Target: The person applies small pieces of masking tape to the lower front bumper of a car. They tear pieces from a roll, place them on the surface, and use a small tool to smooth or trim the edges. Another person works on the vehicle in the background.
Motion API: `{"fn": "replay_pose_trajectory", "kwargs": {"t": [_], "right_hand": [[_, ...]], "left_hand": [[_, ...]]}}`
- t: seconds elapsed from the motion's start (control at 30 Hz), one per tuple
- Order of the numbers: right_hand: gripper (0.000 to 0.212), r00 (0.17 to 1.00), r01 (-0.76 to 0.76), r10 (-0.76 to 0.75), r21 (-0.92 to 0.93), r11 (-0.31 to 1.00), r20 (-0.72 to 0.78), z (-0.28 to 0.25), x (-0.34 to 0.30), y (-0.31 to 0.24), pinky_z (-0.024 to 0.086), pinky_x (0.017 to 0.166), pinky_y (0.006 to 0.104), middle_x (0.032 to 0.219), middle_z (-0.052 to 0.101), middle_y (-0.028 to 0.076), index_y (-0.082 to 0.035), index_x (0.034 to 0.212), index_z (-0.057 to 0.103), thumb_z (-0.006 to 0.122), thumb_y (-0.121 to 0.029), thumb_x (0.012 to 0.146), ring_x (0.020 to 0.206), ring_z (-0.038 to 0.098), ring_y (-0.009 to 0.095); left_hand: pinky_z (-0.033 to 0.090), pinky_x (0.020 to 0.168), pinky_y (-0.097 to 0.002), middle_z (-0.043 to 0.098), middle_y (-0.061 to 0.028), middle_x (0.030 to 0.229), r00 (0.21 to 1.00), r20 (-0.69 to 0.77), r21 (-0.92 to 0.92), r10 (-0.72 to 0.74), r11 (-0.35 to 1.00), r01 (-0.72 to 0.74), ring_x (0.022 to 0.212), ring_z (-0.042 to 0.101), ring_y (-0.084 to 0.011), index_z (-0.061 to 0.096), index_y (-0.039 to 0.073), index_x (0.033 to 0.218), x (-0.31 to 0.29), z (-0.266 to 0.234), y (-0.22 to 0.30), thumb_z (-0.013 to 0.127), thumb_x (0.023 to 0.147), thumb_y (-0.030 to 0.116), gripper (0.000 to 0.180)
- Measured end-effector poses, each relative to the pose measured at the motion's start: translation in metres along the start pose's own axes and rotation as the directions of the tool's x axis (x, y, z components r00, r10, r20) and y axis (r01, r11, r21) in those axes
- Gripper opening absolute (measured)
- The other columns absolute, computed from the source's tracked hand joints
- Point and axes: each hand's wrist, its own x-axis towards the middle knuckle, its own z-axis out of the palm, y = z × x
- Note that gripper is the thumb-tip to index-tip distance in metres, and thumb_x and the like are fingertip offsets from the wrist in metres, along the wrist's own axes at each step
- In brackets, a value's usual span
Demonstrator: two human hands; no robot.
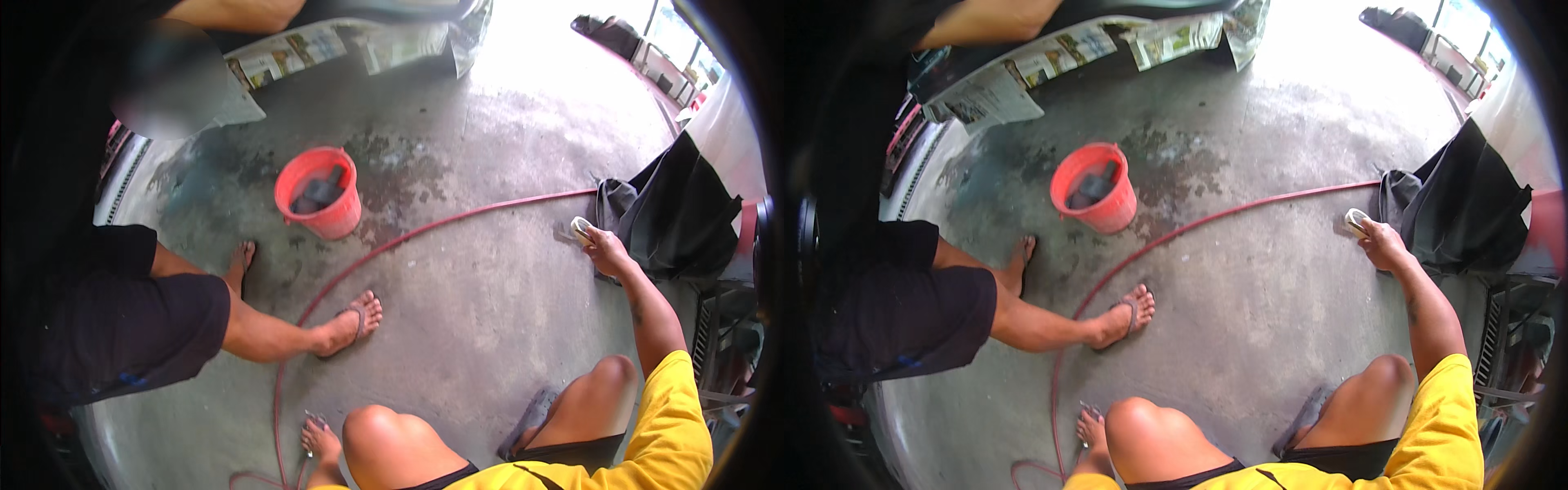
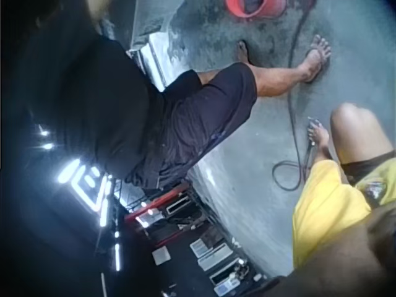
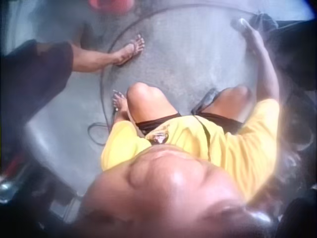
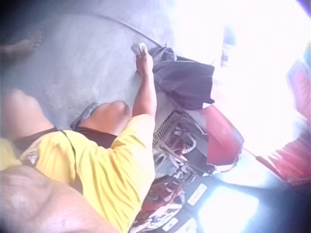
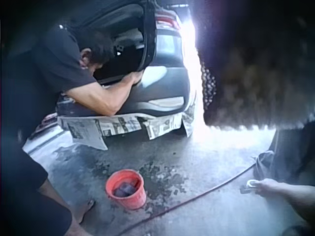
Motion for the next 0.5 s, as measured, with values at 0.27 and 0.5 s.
{"fn": "replay_pose_trajectory", "kwargs": {"t": [0.27,0.5], "right_hand": [[0.028,0.997,0.075,-0.073,0.116,0.99,-0.017,-0.103,-0.025,-0.138,0.054,0.085,0.0458,0.101,0.071,0.024,0.001,0.118,0.062,0.072,-0.01,0.094,0.096,0.071,0.037],[0.019,0.908,0.148,-0.417,0.894,0.424,0.047,-0.118,-0.165,-0.258,0.053,0.092,0.0302,0.105,0.071,0.007,-0.001,0.119,0.059,0.065,0.001,0.101,0.105,0.066,0.012]], "left_hand": [[0.049,0.097,-0.0543,0.057,-0.0363,0.133,0.839,-0.384,-0.407,0.386,0.745,-0.529,0.114,0.06,-0.0507,0.038,-0.004,0.152,-0.025,-0.067,0.023,0.064,0.099,0.024,0.067],[0.031,0.051,-0.0246,0.042,0.0068,0.07,0.832,-0.162,-0.85,0.531,0.353,-0.391,0.059,0.04,-0.0035,0.064,0.008,0.11,-0.011,-0.249,0.183,0.055,0.108,0.053,0.047]]}}
